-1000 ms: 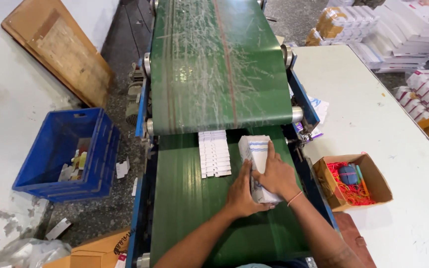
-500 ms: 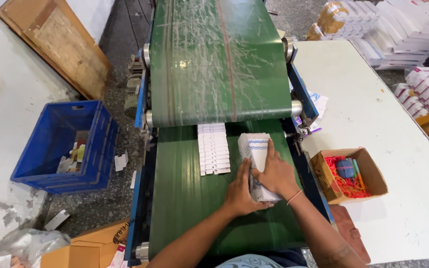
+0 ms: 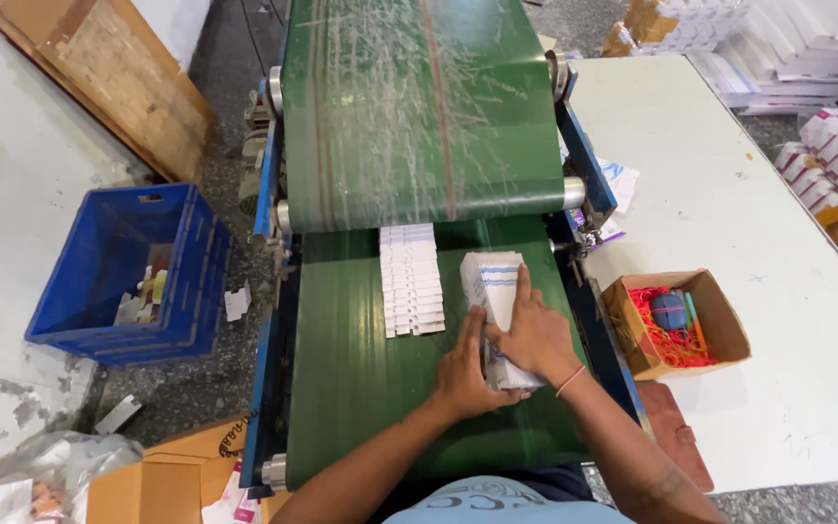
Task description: The person organizes and stacks flattened product boxes on a conveyor belt, then folds one of the boxes into its three-dimensional shape.
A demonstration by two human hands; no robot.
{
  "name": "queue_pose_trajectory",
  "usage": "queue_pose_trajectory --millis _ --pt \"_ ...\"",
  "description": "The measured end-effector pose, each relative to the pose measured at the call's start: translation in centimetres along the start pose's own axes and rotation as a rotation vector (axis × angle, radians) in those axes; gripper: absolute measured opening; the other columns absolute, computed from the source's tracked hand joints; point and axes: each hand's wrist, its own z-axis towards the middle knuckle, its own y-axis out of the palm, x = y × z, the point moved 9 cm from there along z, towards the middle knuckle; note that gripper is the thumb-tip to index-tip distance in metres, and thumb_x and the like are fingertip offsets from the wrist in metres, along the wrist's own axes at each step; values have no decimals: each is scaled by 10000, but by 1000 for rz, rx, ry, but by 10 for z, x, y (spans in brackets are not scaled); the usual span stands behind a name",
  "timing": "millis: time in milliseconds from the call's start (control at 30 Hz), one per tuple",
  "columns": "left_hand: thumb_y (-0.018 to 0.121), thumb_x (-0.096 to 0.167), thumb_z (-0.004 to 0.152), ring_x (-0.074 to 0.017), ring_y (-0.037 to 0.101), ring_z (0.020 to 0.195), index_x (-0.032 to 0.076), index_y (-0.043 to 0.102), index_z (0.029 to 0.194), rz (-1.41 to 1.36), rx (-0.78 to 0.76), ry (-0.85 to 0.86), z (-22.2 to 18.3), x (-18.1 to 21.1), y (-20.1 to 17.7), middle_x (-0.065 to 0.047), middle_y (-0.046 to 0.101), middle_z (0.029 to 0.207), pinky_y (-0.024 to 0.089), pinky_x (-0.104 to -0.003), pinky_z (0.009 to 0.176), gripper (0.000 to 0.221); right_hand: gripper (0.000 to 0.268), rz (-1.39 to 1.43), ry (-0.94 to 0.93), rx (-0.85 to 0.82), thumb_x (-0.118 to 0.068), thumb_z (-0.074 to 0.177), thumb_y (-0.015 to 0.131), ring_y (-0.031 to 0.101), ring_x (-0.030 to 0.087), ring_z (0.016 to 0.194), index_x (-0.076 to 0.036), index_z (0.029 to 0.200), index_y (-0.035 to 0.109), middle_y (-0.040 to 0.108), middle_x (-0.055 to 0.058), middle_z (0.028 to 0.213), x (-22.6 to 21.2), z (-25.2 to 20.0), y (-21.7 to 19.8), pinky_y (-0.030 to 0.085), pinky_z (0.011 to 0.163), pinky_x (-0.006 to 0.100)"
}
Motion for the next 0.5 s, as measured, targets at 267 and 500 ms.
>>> queue_pose_trajectory --millis 267,500 --pt "888 637 597 -445 589 1286 -46 128 1601 -6 -23 -20 -7 8 -1 -298 315 1637 558 -477 964 1433 1202 -2 -14 -12 -510 726 690 684 438 1017 61 1577 61 589 302 1238 0 -8 -2 579 852 485" --pt "896 619 597 -454 586 1289 -35 136 1605 -8 -27 -28 -14 14 -3 -297 303 1630 565 -478 957 1421 1204 -4 3 -41 -513 728 690 687 435 1010 53 1582 59 591 293 1235 -1 -17 -2 579 853 487"
